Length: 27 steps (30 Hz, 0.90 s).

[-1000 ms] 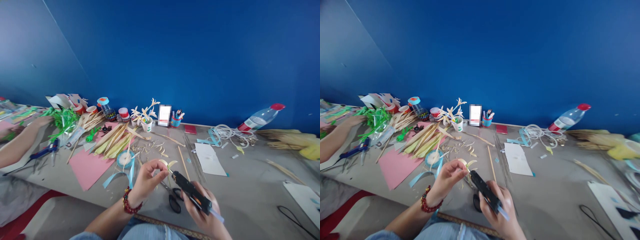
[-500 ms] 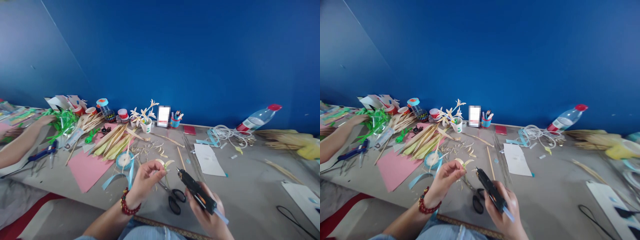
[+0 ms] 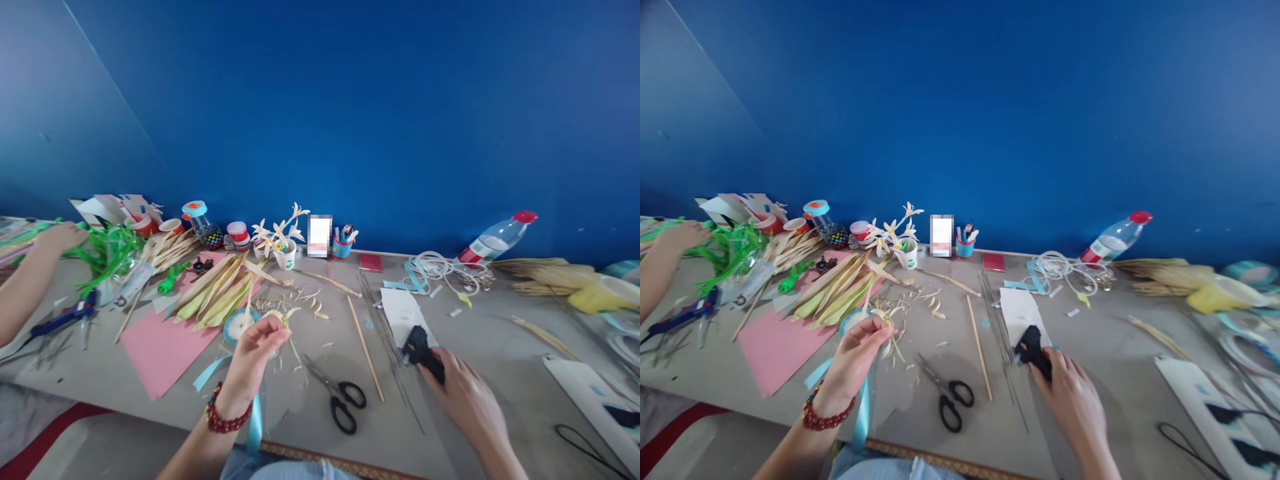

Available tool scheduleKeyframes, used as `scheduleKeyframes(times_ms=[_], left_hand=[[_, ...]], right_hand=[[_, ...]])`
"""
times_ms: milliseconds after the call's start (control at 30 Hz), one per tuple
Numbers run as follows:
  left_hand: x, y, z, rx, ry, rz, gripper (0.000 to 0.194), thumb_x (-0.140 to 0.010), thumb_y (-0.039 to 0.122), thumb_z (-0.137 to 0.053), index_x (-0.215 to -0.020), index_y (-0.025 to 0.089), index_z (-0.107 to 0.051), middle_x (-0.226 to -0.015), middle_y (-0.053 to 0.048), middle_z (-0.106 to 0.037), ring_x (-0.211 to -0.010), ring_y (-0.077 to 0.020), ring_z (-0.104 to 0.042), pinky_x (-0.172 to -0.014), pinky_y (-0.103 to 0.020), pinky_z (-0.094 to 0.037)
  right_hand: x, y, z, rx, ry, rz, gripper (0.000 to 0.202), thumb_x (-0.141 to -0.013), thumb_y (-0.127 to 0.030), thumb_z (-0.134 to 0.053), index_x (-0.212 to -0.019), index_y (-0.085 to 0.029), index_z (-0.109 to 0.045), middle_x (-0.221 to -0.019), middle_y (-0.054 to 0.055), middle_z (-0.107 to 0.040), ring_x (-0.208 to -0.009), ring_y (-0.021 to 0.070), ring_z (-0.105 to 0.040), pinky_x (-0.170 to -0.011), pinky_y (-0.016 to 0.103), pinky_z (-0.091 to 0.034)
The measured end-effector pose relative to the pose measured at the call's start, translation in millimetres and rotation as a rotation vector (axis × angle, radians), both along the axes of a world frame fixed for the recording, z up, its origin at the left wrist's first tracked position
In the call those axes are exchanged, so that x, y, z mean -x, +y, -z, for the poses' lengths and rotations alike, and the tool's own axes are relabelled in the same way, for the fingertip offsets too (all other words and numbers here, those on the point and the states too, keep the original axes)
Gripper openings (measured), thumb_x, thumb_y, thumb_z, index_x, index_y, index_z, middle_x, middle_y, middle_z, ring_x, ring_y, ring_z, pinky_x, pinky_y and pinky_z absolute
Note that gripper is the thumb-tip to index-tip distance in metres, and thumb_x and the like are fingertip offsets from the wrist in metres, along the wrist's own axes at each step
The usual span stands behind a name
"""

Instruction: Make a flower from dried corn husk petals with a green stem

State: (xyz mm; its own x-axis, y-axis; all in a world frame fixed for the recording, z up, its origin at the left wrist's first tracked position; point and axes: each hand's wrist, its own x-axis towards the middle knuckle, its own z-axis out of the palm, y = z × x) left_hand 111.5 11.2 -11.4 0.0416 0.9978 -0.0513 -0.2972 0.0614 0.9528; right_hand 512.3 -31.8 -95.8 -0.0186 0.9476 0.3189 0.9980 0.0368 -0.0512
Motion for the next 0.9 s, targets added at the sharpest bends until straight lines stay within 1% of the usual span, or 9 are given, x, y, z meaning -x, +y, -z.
scheduleKeyframes(times_ms=[133,233,300,367,467,533,600,733,900], left_hand=[[-1.7,-1.6,5.2,-0.008,0.003,-0.007,0.016,-0.081,0.028,-0.073,-0.074,0.018,-0.063,-0.073,0.001,-0.055,-0.073,-0.0129,-0.049,-0.07,-0.024,-0.04],[-3.1,-0.8,5.9,-0.024,0.024,-0.009,0.017,-0.081,0.028,-0.073,-0.072,0.018,-0.062,-0.074,0.0,-0.055,-0.075,-0.0135,-0.049,-0.072,-0.025,-0.04],[-4.8,-0.5,5.6,-0.036,0.027,0.0,0.018,-0.081,0.028,-0.074,-0.072,0.018,-0.062,-0.073,0.0,-0.054,-0.074,-0.0138,-0.048,-0.073,-0.025,-0.04],[-6.2,-0.8,4.8,-0.041,0.021,0.016,0.019,-0.081,0.029,-0.074,-0.071,0.018,-0.062,-0.071,0.0,-0.053,-0.073,-0.0139,-0.048,-0.074,-0.026,-0.041],[-5.7,-2.7,3.2,-0.037,0.018,0.023,0.018,-0.08,0.029,-0.074,-0.072,0.018,-0.062,-0.073,-0.001,-0.055,-0.074,-0.0146,-0.049,-0.074,-0.027,-0.041],[-3.7,-4.4,2.8,-0.025,0.018,0.009,0.018,-0.08,0.03,-0.074,-0.073,0.017,-0.063,-0.076,-0.002,-0.057,-0.077,-0.0154,-0.051,-0.074,-0.027,-0.041],[-1.2,-5.7,3.6,-0.008,0.022,-0.004,0.019,-0.079,0.031,-0.075,-0.073,0.017,-0.063,-0.077,-0.003,-0.058,-0.078,-0.0158,-0.052,-0.073,-0.026,-0.041],[1.6,-6.0,8.5,0.018,0.043,-0.018,0.022,-0.078,0.033,-0.076,-0.07,0.017,-0.063,-0.072,-0.001,-0.056,-0.073,-0.0147,-0.05,-0.07,-0.025,-0.04],[0.7,-3.0,12.0,-0.002,0.031,0.009,0.02,-0.08,0.031,-0.074,-0.071,0.017,-0.062,-0.07,0.0,-0.052,-0.069,-0.013,-0.046,-0.067,-0.024,-0.038]], right_hand=[[-6.6,-4.3,-11.9,0.085,-0.037,0.006,0.032,-0.084,-0.037,-0.049,-0.11,-0.021,-0.059,-0.102,0.011,-0.072,-0.09,0.0321,-0.068,-0.077,0.042,-0.051],[10.2,2.8,-30.7,0.0,-0.002,0.045,0.026,-0.086,-0.036,-0.051,-0.105,-0.021,-0.061,-0.094,0.012,-0.07,-0.087,0.0323,-0.066,-0.079,0.043,-0.05],[35.6,14.3,-39.8,-0.064,0.159,-0.022,0.021,-0.091,-0.037,-0.049,-0.1,-0.021,-0.061,-0.093,0.01,-0.07,-0.085,0.0283,-0.067,-0.077,0.038,-0.051],[68.9,29.9,-44.4,-0.004,0.307,-0.219,0.018,-0.094,-0.033,-0.047,-0.096,-0.022,-0.062,-0.092,0.009,-0.07,-0.085,0.0246,-0.067,-0.075,0.033,-0.051],[119.4,56.1,-45.6,0.134,0.379,-0.357,0.014,-0.094,-0.027,-0.049,-0.093,-0.022,-0.062,-0.096,0.008,-0.07,-0.091,0.0231,-0.066,-0.079,0.031,-0.049],[145.2,72.8,-44.4,0.259,0.33,-0.333,0.012,-0.094,-0.027,-0.052,-0.097,-0.022,-0.062,-0.097,0.006,-0.07,-0.092,0.0219,-0.065,-0.079,0.03,-0.048],[162.3,87.4,-42.2,0.291,0.31,-0.289,0.011,-0.092,-0.028,-0.056,-0.096,-0.02,-0.063,-0.093,0.006,-0.071,-0.087,0.0227,-0.066,-0.073,0.029,-0.046],[178.3,107.7,-34.8,0.299,0.288,-0.225,0.012,-0.09,-0.029,-0.059,-0.087,-0.018,-0.063,-0.089,0.009,-0.07,-0.085,0.0251,-0.065,-0.066,0.029,-0.042],[180.7,115.6,-29.2,0.315,0.299,-0.253,0.009,-0.089,-0.019,-0.059,-0.081,-0.019,-0.063,-0.085,0.006,-0.071,-0.08,0.0218,-0.065,-0.064,0.027,-0.039]])
